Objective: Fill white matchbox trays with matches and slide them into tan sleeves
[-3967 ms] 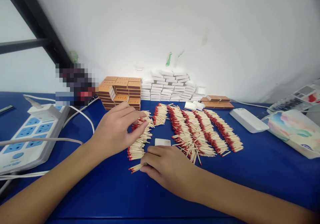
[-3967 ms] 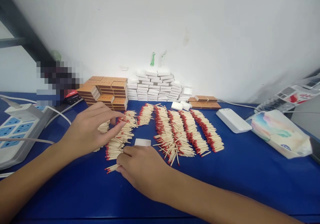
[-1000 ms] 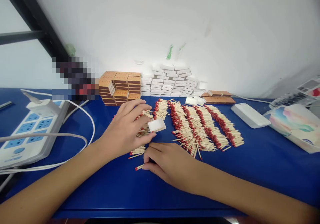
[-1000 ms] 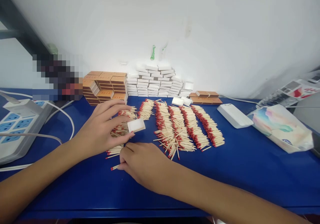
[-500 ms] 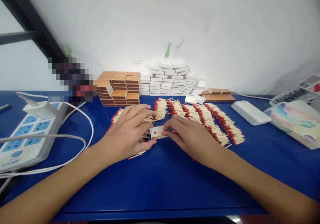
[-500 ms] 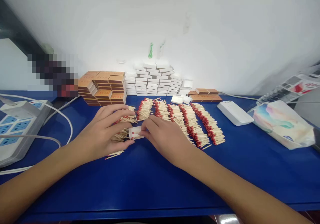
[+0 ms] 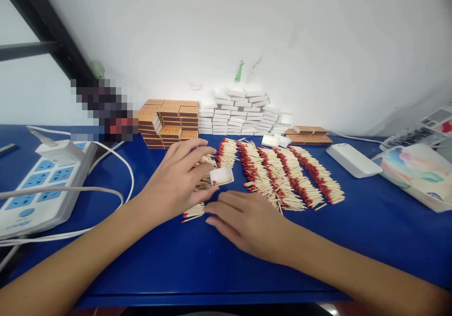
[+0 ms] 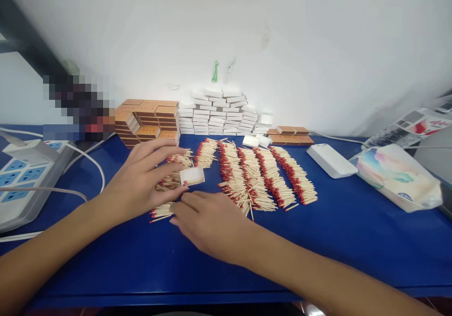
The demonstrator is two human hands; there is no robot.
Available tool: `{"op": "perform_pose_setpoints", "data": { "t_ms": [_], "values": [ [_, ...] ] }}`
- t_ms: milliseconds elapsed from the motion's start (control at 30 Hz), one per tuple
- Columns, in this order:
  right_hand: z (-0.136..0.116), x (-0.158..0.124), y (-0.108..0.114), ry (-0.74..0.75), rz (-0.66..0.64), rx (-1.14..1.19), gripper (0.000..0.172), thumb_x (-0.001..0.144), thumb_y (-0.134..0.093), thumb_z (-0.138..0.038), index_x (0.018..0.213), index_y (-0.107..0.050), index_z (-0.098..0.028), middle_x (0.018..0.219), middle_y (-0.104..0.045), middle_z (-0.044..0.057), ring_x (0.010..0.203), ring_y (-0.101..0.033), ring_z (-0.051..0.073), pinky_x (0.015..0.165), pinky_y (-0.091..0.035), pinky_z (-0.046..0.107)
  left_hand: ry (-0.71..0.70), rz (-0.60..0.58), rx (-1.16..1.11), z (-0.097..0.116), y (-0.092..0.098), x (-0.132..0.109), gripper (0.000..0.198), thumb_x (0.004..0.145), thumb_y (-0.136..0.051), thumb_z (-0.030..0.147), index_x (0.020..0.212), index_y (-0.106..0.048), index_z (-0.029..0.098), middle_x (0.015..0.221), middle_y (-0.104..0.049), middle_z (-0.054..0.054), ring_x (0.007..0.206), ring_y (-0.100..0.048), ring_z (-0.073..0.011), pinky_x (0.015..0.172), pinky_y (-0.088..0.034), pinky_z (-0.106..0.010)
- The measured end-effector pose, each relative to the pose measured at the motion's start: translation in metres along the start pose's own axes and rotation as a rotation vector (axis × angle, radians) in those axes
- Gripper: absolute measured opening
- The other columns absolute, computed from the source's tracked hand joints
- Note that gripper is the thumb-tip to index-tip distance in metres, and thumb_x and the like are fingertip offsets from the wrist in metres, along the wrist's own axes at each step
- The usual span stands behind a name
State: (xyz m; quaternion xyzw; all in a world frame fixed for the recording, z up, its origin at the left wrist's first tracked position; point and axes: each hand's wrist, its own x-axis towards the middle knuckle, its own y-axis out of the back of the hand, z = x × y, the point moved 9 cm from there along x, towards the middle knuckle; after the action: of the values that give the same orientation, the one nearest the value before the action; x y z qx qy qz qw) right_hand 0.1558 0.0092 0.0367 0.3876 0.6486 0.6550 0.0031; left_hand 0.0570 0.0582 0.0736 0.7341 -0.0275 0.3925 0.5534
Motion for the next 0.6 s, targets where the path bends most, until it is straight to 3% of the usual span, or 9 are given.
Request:
{"op": "perform_pose_setpoints", "data": {
  "t_ms": [167,600],
  "values": [
    [-0.015,-0.001,-0.028,0.021,-0.119,0.004,0.013,0.109,-0.057,-0.022,0.113,-0.069,-0.017,0.095,-0.073,0.002,0.077,-0.069,0.018,0.058,-0.043,0.034,0.01,0.033,0.014,-0.003,0.003,-0.001,0.026,0.094,-0.079,0.032,0.113,-0.072,0.016,0.135,-0.072,-0.015,0.135,-0.061,-0.0377,0.109,-0.051,-0.057],
    [-0.006,-0.003,-0.032,-0.045,-0.123,0.059,0.015,0.109,-0.057,-0.024,0.112,-0.07,-0.017,0.092,-0.074,0.002,0.079,-0.069,0.019,0.062,-0.043,0.034,0.011,0.027,0.018,0.0,0.006,0.0,0.026,0.093,-0.08,0.034,0.11,-0.073,0.015,0.134,-0.073,-0.015,0.134,-0.062,-0.0385,0.108,-0.051,-0.057]
  ]
}}
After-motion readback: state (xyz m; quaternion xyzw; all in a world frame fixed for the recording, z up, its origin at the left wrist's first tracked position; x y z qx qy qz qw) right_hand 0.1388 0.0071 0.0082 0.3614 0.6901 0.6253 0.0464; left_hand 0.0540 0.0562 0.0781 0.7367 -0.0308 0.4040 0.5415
